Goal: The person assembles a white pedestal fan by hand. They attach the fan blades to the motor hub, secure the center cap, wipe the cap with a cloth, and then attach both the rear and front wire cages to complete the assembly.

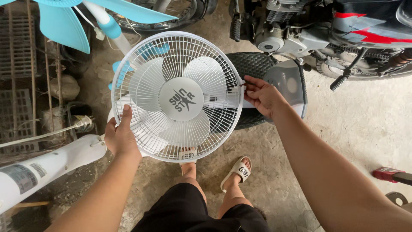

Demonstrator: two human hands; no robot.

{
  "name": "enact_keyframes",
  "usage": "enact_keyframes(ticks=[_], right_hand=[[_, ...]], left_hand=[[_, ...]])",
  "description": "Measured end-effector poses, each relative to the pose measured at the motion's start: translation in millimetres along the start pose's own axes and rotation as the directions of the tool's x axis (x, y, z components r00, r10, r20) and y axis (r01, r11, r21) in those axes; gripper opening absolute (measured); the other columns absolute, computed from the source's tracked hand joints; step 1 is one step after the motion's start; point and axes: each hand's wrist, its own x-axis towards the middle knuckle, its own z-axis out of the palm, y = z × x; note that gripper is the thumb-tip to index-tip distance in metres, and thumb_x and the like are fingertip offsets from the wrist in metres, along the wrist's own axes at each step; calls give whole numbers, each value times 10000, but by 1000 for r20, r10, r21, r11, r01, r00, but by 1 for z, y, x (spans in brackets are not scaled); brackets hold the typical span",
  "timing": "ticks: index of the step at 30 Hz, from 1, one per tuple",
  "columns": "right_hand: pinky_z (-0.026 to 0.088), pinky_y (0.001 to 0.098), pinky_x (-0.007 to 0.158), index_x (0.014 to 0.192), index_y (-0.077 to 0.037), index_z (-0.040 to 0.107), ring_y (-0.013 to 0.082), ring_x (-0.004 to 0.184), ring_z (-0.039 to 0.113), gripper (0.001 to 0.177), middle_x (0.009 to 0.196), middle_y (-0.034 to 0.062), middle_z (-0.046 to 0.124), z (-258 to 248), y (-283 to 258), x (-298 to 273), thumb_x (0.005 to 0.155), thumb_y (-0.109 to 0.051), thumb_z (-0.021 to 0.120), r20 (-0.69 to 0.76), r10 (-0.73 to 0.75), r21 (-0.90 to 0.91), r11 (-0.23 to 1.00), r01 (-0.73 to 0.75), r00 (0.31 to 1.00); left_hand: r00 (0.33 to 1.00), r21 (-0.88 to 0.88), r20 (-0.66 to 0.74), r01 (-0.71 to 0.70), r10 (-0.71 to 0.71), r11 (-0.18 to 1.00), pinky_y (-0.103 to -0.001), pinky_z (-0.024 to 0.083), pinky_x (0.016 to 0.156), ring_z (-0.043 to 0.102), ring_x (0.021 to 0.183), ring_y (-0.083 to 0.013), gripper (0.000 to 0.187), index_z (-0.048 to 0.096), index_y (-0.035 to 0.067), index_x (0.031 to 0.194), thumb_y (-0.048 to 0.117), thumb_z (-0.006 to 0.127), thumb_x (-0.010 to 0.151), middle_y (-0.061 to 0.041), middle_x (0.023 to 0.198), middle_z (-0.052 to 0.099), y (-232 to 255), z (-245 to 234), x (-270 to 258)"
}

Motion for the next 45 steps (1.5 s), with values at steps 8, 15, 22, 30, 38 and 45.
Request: enact_keyframes(ticks=[8, 15, 22, 30, 38, 45], right_hand=[[585, 301, 1007, 1332, 1, 610, 193, 1129, 673, 497, 1229, 111, 680, 0, -3, -3, 877, 198, 573, 100, -127, -269, 952, 149, 987], [584, 302, 1009, 1299, 11, 618, 185, 1116, 675, 424, 1233, 118, 679, 2, 2, 2, 905, 159, 563, 91, -197, -327, 920, 216, 976], [605, 363, 964, 1308, -23, 589, 200, 1076, 678, 395, 1222, 108, 670, 12, 8, -10, 947, 125, 526, -61, -96, -196, 977, 82, 994], [589, 387, 941, 1371, -49, 598, 217, 1047, 688, 381, 1198, 109, 699, 11, 16, -15, 995, -34, 534, -40, -15, 58, 998, 18, 999], [563, 389, 918, 1336, -150, 625, 185, 1032, 657, 362, 1117, 14, 677, 26, 14, -18, 991, -45, 589, -168, 22, -75, 997, -34, 986], [579, 346, 898, 1399, -142, 630, 162, 971, 672, 408, 1138, 16, 702, 24, 22, -17, 1004, -60, 569, -200, 22, 58, 998, -11, 980]], left_hand=[[1000, 15, 11, -28, 28, 1000, -330, 585, 856, 721, 974, -182, 574, 668, -18, 1191, 371, 860, 815, -108, 1102, 740, 2, 0, -1], [1000, 21, 30, 2, -2, 1000, -325, 592, 879, 722, 1013, -179, 632, 615, -15, 1244, 387, 848, 817, -111, 1119, 720, 7, 0, -3], [998, -3, 37, 54, -54, 999, -326, 590, 825, 714, 945, -168, 567, 607, -2, 1186, 463, 742, 891, -89, 1044, 717, 3, -6, 4], [996, -144, 78, 62, -51, 988, -297, 573, 809, 695, 885, -125, 373, 667, 17, 1107, 376, 594, 1036, -51, 1013, 728, -21, -18, 28], [991, -57, 102, 88, -82, 995, -313, 590, 773, 703, 883, -131, 323, 665, 41, 1151, 330, 551, 1062, -37, 1026, 724, -18, -27, 33], [982, 31, 113, 147, -149, 989, -297, 556, 713, 656, 838, -105, 280, 627, 101, 1123, 364, 547, 1069, 9, 947, 666, 4, -21, 27]])
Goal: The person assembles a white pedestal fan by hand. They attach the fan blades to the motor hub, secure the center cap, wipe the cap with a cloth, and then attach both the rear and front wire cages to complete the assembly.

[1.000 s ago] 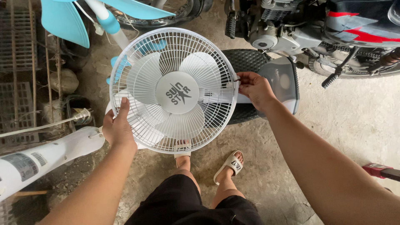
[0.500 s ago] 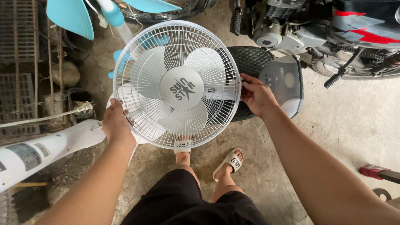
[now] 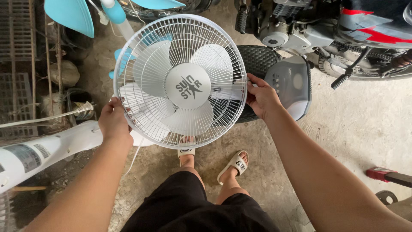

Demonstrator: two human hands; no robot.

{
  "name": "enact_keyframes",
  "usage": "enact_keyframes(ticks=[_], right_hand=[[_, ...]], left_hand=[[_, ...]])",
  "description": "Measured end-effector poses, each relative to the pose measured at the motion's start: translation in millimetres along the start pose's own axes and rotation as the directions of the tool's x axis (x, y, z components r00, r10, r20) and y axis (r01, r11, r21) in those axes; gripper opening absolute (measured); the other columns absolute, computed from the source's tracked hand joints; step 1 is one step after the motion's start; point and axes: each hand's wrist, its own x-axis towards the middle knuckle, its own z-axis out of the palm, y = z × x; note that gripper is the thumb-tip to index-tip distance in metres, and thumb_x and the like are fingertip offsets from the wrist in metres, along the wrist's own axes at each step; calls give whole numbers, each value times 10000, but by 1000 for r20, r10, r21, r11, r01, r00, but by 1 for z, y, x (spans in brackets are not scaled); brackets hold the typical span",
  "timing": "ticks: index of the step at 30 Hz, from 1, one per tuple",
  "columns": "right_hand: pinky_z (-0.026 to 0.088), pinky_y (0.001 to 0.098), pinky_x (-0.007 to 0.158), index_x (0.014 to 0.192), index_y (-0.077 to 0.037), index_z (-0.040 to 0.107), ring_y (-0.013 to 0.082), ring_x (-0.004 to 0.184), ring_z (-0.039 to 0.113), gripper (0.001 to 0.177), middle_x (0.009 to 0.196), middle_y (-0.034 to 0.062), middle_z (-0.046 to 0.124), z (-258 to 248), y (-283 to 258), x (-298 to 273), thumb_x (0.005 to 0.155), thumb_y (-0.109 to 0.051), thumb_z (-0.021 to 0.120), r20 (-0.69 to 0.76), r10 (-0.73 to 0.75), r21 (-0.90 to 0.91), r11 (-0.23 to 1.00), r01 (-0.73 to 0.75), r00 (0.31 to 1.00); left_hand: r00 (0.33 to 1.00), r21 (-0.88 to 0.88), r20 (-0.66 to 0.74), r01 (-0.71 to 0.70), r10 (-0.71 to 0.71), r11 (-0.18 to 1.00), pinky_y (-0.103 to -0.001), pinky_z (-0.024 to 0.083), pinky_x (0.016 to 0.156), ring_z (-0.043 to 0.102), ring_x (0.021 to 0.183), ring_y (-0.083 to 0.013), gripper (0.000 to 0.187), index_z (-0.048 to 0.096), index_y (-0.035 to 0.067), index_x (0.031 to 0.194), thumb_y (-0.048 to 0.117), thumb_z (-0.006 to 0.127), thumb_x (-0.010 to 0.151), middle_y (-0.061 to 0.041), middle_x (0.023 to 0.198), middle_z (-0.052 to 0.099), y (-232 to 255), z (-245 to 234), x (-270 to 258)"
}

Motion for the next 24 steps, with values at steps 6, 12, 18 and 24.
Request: enact_keyframes(ticks=[6, 12, 18, 24], right_hand=[[522, 410, 917, 1409, -196, 595, 155, 958, 645, 425, 1125, 2, 689, 16, -8, -11, 995, -104, 593, -125, 21, -142, 989, -39, 992], [469, 495, 928, 1408, -218, 591, 163, 974, 589, 400, 1102, -26, 655, 19, -23, -26, 1009, -212, 573, -144, 155, -75, 983, -167, 977], [516, 485, 906, 1417, -127, 580, 184, 914, 583, 397, 1084, 26, 657, -16, -12, -4, 1032, -99, 488, -8, 72, 115, 991, -71, 997], [555, 533, 914, 1359, -64, 566, 250, 1013, 676, 365, 1172, 98, 673, -38, -20, -3, 1018, -71, 434, 71, 98, 241, 964, -113, 993]], left_hand=[[1000, 22, -14, 9, -9, 1000, -286, 553, 711, 652, 845, -87, 246, 622, 137, 1131, 361, 560, 1052, 29, 950, 663, 12, 8, -11], [985, 2, -6, -170, 170, 985, -264, 530, 734, 627, 835, -72, 208, 636, 102, 1114, 291, 570, 1057, 34, 948, 680, 10, 12, -12], [985, -55, -13, -174, 173, 983, -289, 476, 675, 547, 748, -98, 194, 605, 91, 1074, 283, 575, 1068, -1, 831, 588, 25, 19, -35], [977, -183, 60, -193, 207, 964, -281, 487, 699, 544, 749, -89, 169, 605, 108, 1055, 275, 587, 1051, 12, 830, 574, 45, 23, -73]])
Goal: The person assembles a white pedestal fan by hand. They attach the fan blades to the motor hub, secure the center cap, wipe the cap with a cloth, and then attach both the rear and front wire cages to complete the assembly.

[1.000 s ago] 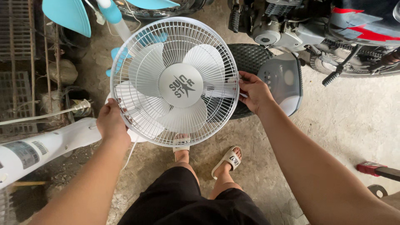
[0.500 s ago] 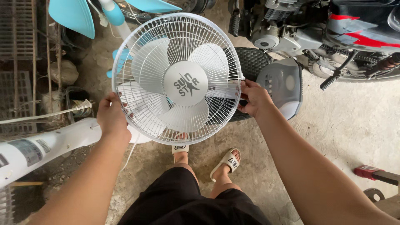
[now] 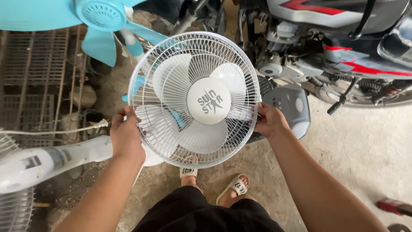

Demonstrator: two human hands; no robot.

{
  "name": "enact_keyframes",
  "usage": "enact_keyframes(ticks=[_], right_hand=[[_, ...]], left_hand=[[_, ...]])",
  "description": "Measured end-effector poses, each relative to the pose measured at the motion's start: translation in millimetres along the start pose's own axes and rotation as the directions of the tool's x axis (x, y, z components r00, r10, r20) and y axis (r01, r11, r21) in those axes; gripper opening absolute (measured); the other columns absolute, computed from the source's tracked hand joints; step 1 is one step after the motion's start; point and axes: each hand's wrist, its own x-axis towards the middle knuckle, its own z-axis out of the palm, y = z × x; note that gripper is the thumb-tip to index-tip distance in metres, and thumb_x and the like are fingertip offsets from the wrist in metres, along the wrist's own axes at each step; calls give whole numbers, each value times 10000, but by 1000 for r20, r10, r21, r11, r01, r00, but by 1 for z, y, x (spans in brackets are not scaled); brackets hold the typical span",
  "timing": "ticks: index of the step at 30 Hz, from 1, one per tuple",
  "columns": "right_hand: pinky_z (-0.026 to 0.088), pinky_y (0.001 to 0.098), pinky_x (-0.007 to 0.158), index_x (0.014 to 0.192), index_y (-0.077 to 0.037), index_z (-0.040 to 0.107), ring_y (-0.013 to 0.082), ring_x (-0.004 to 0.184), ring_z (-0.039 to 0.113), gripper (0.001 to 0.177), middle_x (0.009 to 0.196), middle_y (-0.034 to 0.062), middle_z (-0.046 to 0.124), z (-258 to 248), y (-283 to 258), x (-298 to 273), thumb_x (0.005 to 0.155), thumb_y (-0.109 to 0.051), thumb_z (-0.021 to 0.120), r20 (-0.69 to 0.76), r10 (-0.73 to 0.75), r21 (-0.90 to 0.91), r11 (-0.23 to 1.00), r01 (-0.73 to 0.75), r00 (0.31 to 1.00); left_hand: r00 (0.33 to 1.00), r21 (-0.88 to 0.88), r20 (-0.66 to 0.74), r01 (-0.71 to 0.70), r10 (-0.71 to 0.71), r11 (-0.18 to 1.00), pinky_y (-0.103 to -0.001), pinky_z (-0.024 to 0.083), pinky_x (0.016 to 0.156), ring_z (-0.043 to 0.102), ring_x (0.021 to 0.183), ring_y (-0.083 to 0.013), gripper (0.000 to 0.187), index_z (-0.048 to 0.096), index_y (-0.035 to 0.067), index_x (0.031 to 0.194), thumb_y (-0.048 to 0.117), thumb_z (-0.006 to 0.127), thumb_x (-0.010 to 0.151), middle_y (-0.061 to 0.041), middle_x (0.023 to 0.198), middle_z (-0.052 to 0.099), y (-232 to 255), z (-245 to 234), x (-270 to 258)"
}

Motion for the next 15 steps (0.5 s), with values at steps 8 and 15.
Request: enact_keyframes(ticks=[8, 15], right_hand=[[564, 519, 999, 1390, -23, 554, 265, 1095, 669, 370, 1236, 126, 660, -14, -24, -9, 1042, -62, 435, 164, -20, 106, 994, 2, 986], [517, 557, 1040, 1348, -16, 587, 337, 1189, 633, 397, 1309, 184, 642, -14, -36, -17, 991, -8, 413, 377, -35, 247, 967, -64, 926]], left_hand=[[997, 119, -62, 44, -36, 992, -283, 296, 583, 330, 635, -89, 270, 620, 150, 1022, 417, 578, 1023, 74, 778, 471, 54, 44, -66], [936, 6, 153, -323, 318, 947, -304, 453, 836, 554, 879, -87, 268, 656, 107, 1106, 344, 651, 981, 50, 932, 642, 99, 107, -112]])
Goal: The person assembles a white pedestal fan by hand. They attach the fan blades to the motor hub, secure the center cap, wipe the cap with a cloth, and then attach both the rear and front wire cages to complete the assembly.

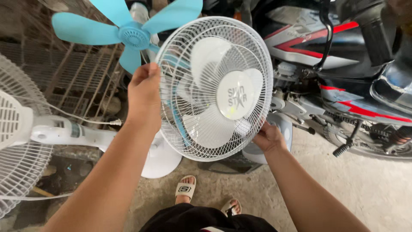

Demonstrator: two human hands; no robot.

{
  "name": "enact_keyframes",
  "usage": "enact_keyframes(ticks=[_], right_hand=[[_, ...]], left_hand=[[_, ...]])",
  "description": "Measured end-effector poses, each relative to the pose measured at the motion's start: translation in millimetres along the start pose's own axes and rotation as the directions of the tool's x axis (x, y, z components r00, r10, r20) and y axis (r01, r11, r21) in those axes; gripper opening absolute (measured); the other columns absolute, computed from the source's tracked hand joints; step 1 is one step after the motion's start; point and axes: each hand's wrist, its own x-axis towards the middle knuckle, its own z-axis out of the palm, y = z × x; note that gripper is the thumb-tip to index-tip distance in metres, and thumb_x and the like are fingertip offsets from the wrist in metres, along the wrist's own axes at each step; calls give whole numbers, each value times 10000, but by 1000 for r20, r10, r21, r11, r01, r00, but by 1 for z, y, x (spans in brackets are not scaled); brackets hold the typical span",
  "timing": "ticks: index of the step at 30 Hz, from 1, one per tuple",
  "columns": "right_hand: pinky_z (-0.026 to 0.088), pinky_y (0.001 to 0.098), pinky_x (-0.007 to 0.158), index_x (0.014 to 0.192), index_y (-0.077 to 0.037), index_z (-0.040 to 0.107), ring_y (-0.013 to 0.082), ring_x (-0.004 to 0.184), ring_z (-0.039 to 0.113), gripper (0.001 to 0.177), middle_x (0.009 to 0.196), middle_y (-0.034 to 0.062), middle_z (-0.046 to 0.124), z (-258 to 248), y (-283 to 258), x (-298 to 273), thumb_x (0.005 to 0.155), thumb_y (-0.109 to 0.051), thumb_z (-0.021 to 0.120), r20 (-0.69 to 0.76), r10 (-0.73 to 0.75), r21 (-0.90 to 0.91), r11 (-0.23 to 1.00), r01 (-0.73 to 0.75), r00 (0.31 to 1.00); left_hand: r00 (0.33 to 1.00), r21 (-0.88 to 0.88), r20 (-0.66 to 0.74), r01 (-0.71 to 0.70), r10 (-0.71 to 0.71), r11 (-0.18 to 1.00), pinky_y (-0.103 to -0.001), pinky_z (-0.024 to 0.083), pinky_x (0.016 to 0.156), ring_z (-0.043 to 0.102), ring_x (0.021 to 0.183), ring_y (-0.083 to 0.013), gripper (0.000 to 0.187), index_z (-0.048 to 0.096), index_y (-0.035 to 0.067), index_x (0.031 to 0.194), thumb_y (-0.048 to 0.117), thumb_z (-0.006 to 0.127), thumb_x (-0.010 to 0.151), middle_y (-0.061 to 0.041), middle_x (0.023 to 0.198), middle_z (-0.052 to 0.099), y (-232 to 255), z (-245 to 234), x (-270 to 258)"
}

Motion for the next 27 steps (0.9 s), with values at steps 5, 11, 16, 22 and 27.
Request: enact_keyframes(ticks=[5, 11, 16, 22, 27], right_hand=[[496, 549, 1101, 1364, -11, 573, 331, 1256, 604, 364, 1362, 176, 621, -17, -2, 3, 1038, -3, 413, -24, -54, 123, 991, 57, 998], [479, 552, 1107, 1352, 64, 579, 369, 1289, 581, 454, 1399, 241, 593, -46, 3, 13, 994, 10, 305, -39, -71, 371, 925, 81, 997], [473, 571, 1112, 1341, 143, 557, 404, 1307, 576, 452, 1429, 289, 574, -61, 12, 30, 990, 5, 308, -39, -110, 499, 859, 115, 993], [477, 542, 1116, 1377, 93, 559, 375, 1316, 579, 442, 1434, 252, 588, -42, 38, 40, 1013, -32, 341, -34, -81, 621, 779, 84, 996], [450, 566, 1122, 1407, 59, 520, 386, 1332, 561, 497, 1451, 241, 571, -1, 47, -2, 1028, -135, 264, -152, -49, 444, 889, 112, 987]], left_hand=[[988, 76, 72, -144, 139, 987, -308, 456, 824, 542, 881, -100, 313, 663, 73, 1107, 359, 662, 980, 25, 944, 623, 29, 49, -23], [935, 378, 215, -345, 281, 859, -330, 450, 654, 530, 712, -132, 358, 667, 90, 1099, 427, 602, 997, -21, 779, 618, 50, 99, -52], [847, 473, 301, -531, 438, 703, -321, 492, 662, 631, 719, -124, 341, 686, 112, 1083, 430, 612, 987, -1, 847, 699, 65, 145, -63], [852, 548, 366, -522, 374, 654, -357, 516, 667, 680, 701, -168, 326, 688, 143, 1057, 446, 592, 986, -43, 853, 745, 80, 165, -65], [722, 553, 347, -673, 599, 491, -393, 517, 688, 667, 806, -227, 267, 727, 124, 1006, 388, 697, 976, -90, 969, 715, 72, 162, -80]])
